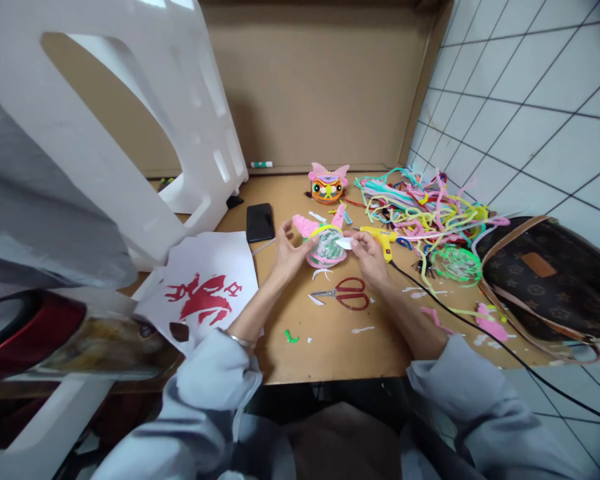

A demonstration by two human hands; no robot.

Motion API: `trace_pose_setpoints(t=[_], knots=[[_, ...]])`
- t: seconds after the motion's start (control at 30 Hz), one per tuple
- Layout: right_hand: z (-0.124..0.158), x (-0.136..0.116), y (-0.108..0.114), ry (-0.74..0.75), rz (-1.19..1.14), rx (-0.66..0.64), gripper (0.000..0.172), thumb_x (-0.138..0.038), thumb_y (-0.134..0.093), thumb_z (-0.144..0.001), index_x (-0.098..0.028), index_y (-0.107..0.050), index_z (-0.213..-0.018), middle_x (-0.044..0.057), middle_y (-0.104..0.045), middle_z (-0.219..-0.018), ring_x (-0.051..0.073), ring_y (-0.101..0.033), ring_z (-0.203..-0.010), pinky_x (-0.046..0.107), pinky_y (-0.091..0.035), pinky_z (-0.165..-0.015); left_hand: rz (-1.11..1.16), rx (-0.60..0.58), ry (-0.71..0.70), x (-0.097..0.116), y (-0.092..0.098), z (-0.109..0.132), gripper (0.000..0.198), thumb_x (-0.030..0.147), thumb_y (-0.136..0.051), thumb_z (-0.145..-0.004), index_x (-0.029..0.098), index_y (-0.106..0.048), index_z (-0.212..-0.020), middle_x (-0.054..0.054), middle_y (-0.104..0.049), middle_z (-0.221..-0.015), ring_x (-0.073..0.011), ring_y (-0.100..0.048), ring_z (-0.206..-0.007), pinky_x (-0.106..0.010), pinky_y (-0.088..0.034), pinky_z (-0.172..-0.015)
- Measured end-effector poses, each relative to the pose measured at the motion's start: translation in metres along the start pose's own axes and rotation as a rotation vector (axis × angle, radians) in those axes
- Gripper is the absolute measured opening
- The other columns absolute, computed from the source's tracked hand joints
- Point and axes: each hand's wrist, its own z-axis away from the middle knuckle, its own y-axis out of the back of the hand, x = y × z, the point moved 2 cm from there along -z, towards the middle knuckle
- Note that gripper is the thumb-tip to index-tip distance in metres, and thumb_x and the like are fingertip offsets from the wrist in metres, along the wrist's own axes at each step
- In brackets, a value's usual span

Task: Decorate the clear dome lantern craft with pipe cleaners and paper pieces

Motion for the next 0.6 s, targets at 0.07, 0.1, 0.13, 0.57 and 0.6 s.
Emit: trace_pose_setpoints(t=[0.07,0.1,0.13,0.57,0.6], knots=[[0.002,0.0,-0.003,-0.019,0.005,-0.019,0.037,-0.052,-0.077,-0.069,-0.024,-0.055,-0.08,0.007,-0.073,-0.112,0.023,-0.068,-0.1,0.041,-0.054,-0.094,0.193,-0.13,0.153,-0.005,-0.009,-0.005,0.076,0.044,-0.092,-0.055,0.021,-0.056,-0.117,-0.014,-0.065,-0.126,-0.0312,-0.062,-0.118,-0.047,-0.049,-0.104],[0.004,-0.002,-0.003,-0.016,0.018,-0.031,0.036,-0.052,-0.076,-0.07,-0.024,-0.056,-0.08,0.007,-0.073,-0.111,0.023,-0.068,-0.099,0.04,-0.054,-0.093,0.243,-0.181,0.181,-0.006,-0.012,-0.005,0.074,0.044,-0.093,-0.052,0.02,-0.059,-0.113,-0.013,-0.068,-0.12,-0.031,-0.065,-0.113,-0.048,-0.051,-0.102],[0.007,-0.004,-0.003,-0.002,0.041,-0.04,0.034,-0.05,-0.076,-0.071,-0.024,-0.057,-0.081,0.007,-0.072,-0.109,0.022,-0.068,-0.098,0.039,-0.055,-0.092,0.271,-0.239,0.19,-0.006,-0.013,-0.003,0.071,0.045,-0.094,-0.052,0.018,-0.062,-0.109,-0.013,-0.071,-0.114,-0.0311,-0.067,-0.108,-0.048,-0.052,-0.101],[0.01,-0.051,-0.018,0.196,0.203,-0.061,0.023,-0.044,-0.074,-0.077,-0.022,-0.072,-0.084,0.002,-0.073,-0.08,0.017,-0.068,-0.075,0.033,-0.057,-0.075,0.489,-0.34,0.242,-0.028,-0.001,-0.009,0.052,0.036,-0.088,-0.057,0.016,-0.067,-0.1,-0.009,-0.076,-0.101,-0.0295,-0.07,-0.101,-0.046,-0.051,-0.101],[0.008,-0.048,-0.02,0.172,0.197,-0.071,0.024,-0.045,-0.075,-0.076,-0.022,-0.072,-0.083,0.002,-0.074,-0.081,0.018,-0.069,-0.076,0.033,-0.058,-0.075,0.511,-0.337,0.246,-0.028,-0.001,-0.009,0.053,0.035,-0.088,-0.057,0.017,-0.067,-0.101,-0.008,-0.076,-0.103,-0.0293,-0.07,-0.102,-0.045,-0.051,-0.102]])
